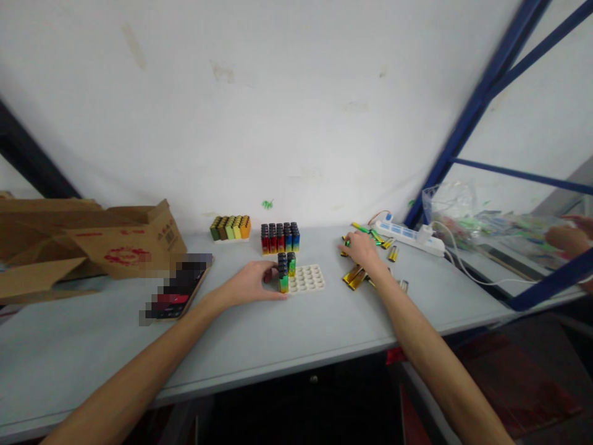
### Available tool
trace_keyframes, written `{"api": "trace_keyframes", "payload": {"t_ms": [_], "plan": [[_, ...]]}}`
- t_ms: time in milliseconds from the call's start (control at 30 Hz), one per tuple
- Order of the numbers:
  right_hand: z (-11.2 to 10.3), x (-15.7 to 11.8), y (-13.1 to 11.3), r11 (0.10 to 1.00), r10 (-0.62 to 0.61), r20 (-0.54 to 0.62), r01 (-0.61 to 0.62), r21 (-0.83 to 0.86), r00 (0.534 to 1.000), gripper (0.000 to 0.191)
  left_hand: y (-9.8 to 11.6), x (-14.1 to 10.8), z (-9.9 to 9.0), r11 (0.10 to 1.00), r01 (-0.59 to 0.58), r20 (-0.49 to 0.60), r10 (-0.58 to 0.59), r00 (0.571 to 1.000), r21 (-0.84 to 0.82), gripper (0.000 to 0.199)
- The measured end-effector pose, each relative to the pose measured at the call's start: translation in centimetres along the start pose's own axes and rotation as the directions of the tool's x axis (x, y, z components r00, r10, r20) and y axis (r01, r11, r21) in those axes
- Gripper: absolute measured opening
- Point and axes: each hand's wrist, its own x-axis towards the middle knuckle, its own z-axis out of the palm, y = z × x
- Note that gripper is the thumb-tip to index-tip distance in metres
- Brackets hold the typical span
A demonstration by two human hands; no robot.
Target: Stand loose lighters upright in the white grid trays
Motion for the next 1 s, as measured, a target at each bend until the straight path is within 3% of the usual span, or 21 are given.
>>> {"api": "trace_keyframes", "payload": {"t_ms": [133,233,367,433,533,600,667,767,900,1000], "plan": [[0.2,-0.4,-0.9,0.997,-0.032,0.051,0.028,0.077,0.998,0.040,0.1,0.0,0.0,1.000,0.003,0.002,-0.003,1.000,-0.002,0.059],[0.4,-0.7,-1.2,0.978,-0.135,0.033,0.128,0.166,0.990,0.046,0.2,-0.1,-0.1,1.000,-0.005,0.003,0.005,1.000,-0.023,0.060],[0.4,-0.9,-1.8,0.891,-0.280,-0.040,0.275,0.360,0.959,0.020,0.3,-0.1,-0.1,1.000,-0.003,0.003,0.003,1.000,-0.022,0.059],[0.2,-1.2,-2.5,0.756,-0.302,-0.073,0.286,0.588,0.950,0.018,0.4,0.0,-0.1,1.000,0.001,0.000,-0.001,1.000,-0.020,0.060],[0.0,-1.8,-4.2,0.388,-0.331,-0.093,0.226,0.894,0.939,0.031,0.3,0.0,0.0,1.000,0.000,0.000,0.000,1.000,-0.018,0.061],[-0.2,-2.2,-5.5,0.195,-0.346,-0.112,0.189,0.962,0.931,0.041,0.1,0.1,0.1,1.000,-0.007,-0.002,0.007,1.000,-0.013,0.062],[-0.4,-2.7,-6.6,0.104,-0.324,-0.119,0.160,0.982,0.939,0.047,0.0,0.1,0.1,1.000,-0.014,-0.005,0.013,1.000,-0.011,0.063],[-0.8,-3.4,-7.7,0.130,-0.237,-0.098,0.132,0.983,0.967,0.044,0.0,0.0,0.1,1.000,-0.020,-0.005,0.020,1.000,-0.019,0.061],[-1.2,-4.2,-8.1,0.384,-0.098,-0.234,0.254,0.888,0.967,0.050,0.0,0.0,0.0,0.999,-0.026,-0.005,0.026,1.000,-0.034,0.059],[-1.2,-4.4,-8.0,0.509,-0.039,-0.310,0.286,0.812,0.950,0.055,0.1,0.0,0.0,0.999,-0.016,-0.008,0.016,1.000,-0.038,0.058]]}}
